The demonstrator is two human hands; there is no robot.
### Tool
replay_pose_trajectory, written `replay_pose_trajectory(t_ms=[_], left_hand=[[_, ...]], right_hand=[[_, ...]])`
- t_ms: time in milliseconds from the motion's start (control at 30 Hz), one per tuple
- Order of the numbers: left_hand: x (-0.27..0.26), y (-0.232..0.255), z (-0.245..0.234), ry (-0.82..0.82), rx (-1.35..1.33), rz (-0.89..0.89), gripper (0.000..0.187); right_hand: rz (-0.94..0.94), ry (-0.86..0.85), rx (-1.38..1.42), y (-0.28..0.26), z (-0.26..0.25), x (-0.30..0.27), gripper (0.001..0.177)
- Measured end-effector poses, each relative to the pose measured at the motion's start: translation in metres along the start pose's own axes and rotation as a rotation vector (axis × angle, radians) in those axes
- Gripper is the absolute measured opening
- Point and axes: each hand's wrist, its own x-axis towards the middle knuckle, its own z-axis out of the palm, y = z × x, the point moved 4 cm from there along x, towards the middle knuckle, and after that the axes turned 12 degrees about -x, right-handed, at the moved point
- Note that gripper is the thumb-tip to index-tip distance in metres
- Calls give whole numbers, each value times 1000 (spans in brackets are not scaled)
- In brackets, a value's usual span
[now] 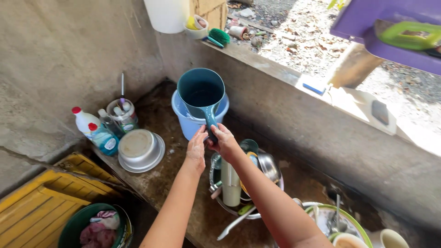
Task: Wash various dishes, cups, and utensils using a sponge and soap at an outdoor washing station.
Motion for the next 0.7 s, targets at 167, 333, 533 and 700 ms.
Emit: replay_pose_trajectory(t_ms=[167,333,533,700], left_hand=[[15,17,-7,12,81,22,57],[-4,37,1,156,168,-169,65],[-18,36,-10,148,194,-160,66],[-63,27,19,51,319,-182,64]], right_hand=[[86,67,-10,20,-16,66,24],[215,14,-27,9,-3,68,40],[252,127,-75,27,-27,55,32],[146,272,-115,17,-62,-30,42]])
